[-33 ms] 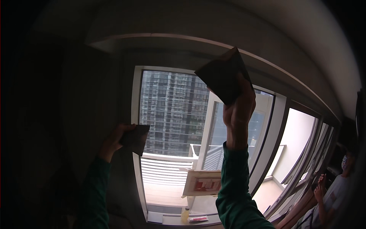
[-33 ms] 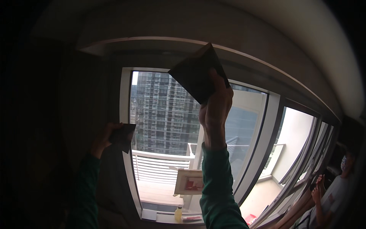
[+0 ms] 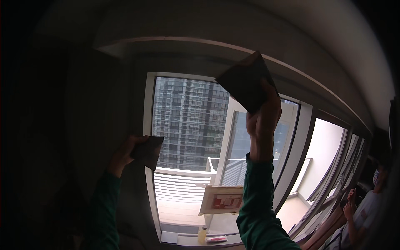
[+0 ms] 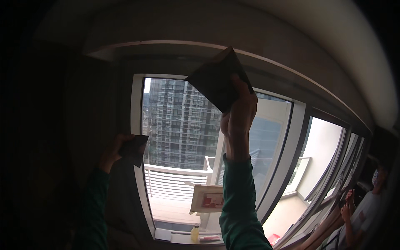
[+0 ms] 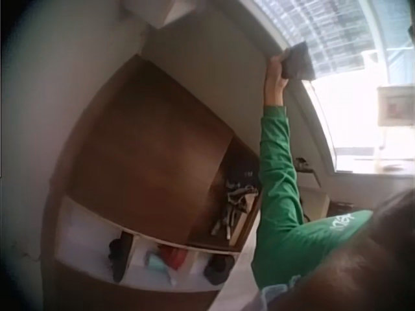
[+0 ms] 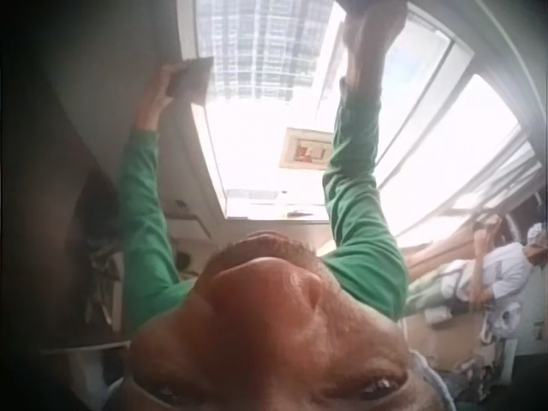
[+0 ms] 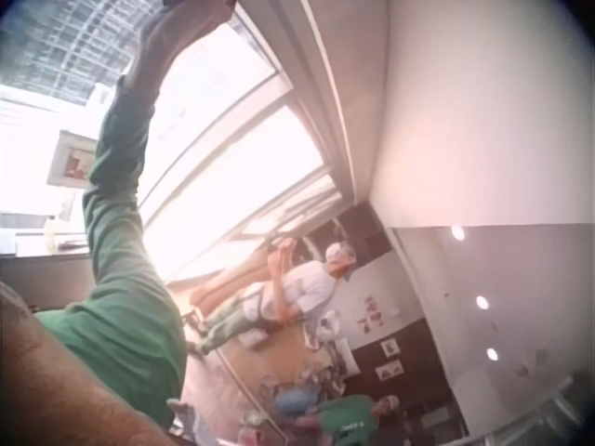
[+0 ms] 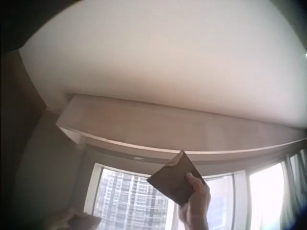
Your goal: The person scoops a red compound from a bucket using a trowel and applies it to the ceiling and wall surfaces near a window. They use a second trowel to smooth the material and clean the edges of the application area.
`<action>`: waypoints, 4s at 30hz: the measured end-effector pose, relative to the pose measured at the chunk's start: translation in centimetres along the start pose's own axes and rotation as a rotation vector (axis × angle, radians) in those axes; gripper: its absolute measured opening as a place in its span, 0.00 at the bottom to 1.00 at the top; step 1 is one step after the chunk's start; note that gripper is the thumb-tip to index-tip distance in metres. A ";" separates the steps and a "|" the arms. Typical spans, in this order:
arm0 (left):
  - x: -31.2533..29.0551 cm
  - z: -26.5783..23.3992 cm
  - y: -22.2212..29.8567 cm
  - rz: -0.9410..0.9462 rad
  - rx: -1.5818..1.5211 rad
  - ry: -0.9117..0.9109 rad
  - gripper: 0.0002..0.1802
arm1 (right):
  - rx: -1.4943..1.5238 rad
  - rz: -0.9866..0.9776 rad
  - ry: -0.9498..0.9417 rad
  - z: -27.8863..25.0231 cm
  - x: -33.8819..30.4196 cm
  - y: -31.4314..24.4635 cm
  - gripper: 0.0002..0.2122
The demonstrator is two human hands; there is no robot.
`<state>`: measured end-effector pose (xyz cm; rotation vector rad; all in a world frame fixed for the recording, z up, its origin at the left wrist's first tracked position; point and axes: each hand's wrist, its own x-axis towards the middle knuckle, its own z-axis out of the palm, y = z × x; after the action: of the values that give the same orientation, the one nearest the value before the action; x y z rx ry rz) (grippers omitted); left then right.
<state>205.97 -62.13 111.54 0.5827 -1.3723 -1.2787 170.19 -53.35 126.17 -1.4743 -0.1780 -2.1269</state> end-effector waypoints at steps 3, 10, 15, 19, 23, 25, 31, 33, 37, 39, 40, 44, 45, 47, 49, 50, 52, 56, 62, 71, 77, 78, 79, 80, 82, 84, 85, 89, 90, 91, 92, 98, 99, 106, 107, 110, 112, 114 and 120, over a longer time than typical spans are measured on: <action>-0.7 0.7 0.6 -0.012 -0.022 0.006 0.16 | -0.024 -0.056 -0.047 -0.6 1.6 0.6 0.15; -1.1 1.3 0.5 0.027 0.036 0.022 0.16 | -0.246 -0.188 -0.343 7.1 1.4 4.6 0.14; -0.9 1.0 0.4 0.033 0.027 0.007 0.16 | -0.502 -0.407 -0.486 13.4 1.2 9.0 0.15; -1.0 1.3 0.2 0.040 0.034 0.047 0.16 | -0.230 -0.094 -0.570 12.6 -1.9 9.0 0.17; -1.6 -0.7 0.5 0.030 -0.063 0.074 0.16 | -0.299 0.066 -0.434 7.2 -7.9 5.8 0.18; -1.6 0.6 -0.4 0.022 -0.202 0.016 0.15 | -0.323 0.161 -0.243 2.9 -10.2 4.4 0.18; -4.1 8.2 -3.7 0.090 -0.613 0.031 0.16 | -0.560 0.372 -0.053 -5.6 -17.4 2.8 0.19; -5.1 9.7 -5.5 0.096 -0.748 0.045 0.17 | -0.536 0.450 -0.098 -5.8 -19.7 3.1 0.19; -5.1 14.4 -10.1 0.101 -0.664 0.218 0.19 | -0.316 0.450 -0.113 -4.9 -21.6 3.3 0.21; -5.4 17.7 -10.2 0.084 -0.507 0.265 0.18 | -0.259 0.530 -0.084 -6.2 -21.9 4.0 0.21; -5.8 19.4 -9.4 0.110 -0.400 0.370 0.16 | -0.298 0.555 -0.078 -6.8 -21.9 3.7 0.21; -5.7 21.1 -9.1 0.169 -0.373 0.400 0.16 | -0.625 0.415 -0.236 -10.2 -22.9 3.2 0.19; -5.5 21.5 -9.2 0.150 -0.408 0.401 0.15 | -0.728 0.362 -0.307 -11.7 -23.1 2.4 0.19; -5.2 22.3 -9.6 0.140 -0.415 0.426 0.15 | -0.876 0.259 -0.438 -14.4 -23.1 1.0 0.18; -5.2 22.9 -10.2 0.159 -0.361 0.474 0.14 | -0.926 0.205 -0.474 -16.2 -22.2 -0.4 0.19; -5.4 23.5 -10.2 0.197 -0.267 0.526 0.15 | -0.947 0.170 -0.495 -16.5 -21.4 -1.2 0.19; -5.6 24.9 -10.2 0.257 -0.066 0.617 0.16 | -1.029 0.020 -0.625 -16.6 -19.4 -2.6 0.22; -5.7 27.2 -11.0 0.381 0.209 0.694 0.14 | -1.085 -0.179 -0.769 -18.1 -17.9 -2.0 0.25; -8.0 30.1 -11.3 0.417 0.564 0.935 0.13 | -0.967 -0.066 -0.861 -18.2 -20.0 -0.4 0.26; -19.3 23.0 -7.5 0.588 0.528 1.225 0.20 | -0.138 0.535 -0.558 -14.0 -22.8 3.1 0.20; -31.4 15.0 -6.7 0.600 0.350 1.251 0.18 | 0.571 0.662 -0.264 -0.1 -19.4 9.5 0.21; -32.7 15.0 -6.1 0.588 0.359 1.255 0.18 | 0.148 0.596 -0.179 1.7 -19.2 12.5 0.21; -33.6 15.2 -5.4 0.597 0.338 1.351 0.15 | -0.112 0.418 -0.254 4.1 -17.9 13.7 0.20; -34.5 15.0 -5.0 0.605 0.314 1.451 0.13 | -0.010 0.436 -0.192 7.4 -16.7 13.3 0.17; -39.7 12.3 -5.8 0.623 0.673 1.464 0.17 | 0.192 0.503 -0.109 13.1 -13.8 14.1 0.13; -43.3 11.9 -4.8 0.454 0.476 1.542 0.19 | 0.358 0.530 -0.033 17.3 -11.8 18.5 0.12; -45.6 10.7 -5.3 0.461 0.426 1.575 0.19 | 0.435 0.504 0.020 19.4 -10.9 20.5 0.12; -51.9 7.5 -7.2 0.453 0.380 1.767 0.19 | 0.401 0.351 0.059 25.8 -8.6 25.7 0.12; -52.1 7.1 -7.3 0.441 0.407 1.818 0.19 | 0.344 0.293 0.093 26.8 -7.9 26.7 0.12; -52.0 6.6 -7.1 0.434 0.384 1.817 0.19 | 0.287 0.235 0.128 27.6 -7.4 27.5 0.12; -52.0 6.4 -6.9 0.426 0.365 1.822 0.19 | 0.253 0.205 0.156 28.3 -7.1 28.0 0.12; -52.0 5.6 -6.4 0.389 0.265 1.852 0.20 | 0.230 0.091 0.225 30.5 -6.8 30.1 0.12; -52.1 5.3 -6.5 0.392 0.265 1.855 0.20 | 0.199 0.101 0.225 30.5 -6.7 30.3 0.12; -52.2 3.8 -6.6 0.365 0.294 1.824 0.19 | 0.077 0.058 0.283 31.9 -5.1 32.2 0.10; -52.5 3.8 -6.7 0.362 0.303 1.826 0.18 | 0.117 0.079 0.273 32.2 -5.0 32.1 0.10; -52.8 3.5 -6.9 0.339 0.323 1.812 0.18 | 0.156 0.086 0.263 33.3 -4.4 32.2 0.10; -52.7 3.1 -7.0 0.332 0.328 1.795 0.17 | 0.066 0.012 0.288 33.8 -3.3 32.9 0.09; -53.0 3.1 -7.0 0.326 0.339 1.799 0.17 | -0.052 -0.145 0.326 34.8 -4.7 31.9 0.05; -53.4 2.5 -7.3 0.309 0.354 1.780 0.16 | 0.149 0.077 0.308 33.6 -7.1 30.4 0.06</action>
<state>215.33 -15.94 85.26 1.2224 -0.0861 0.0536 215.01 -63.11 127.11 -1.0388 -0.1586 -2.1942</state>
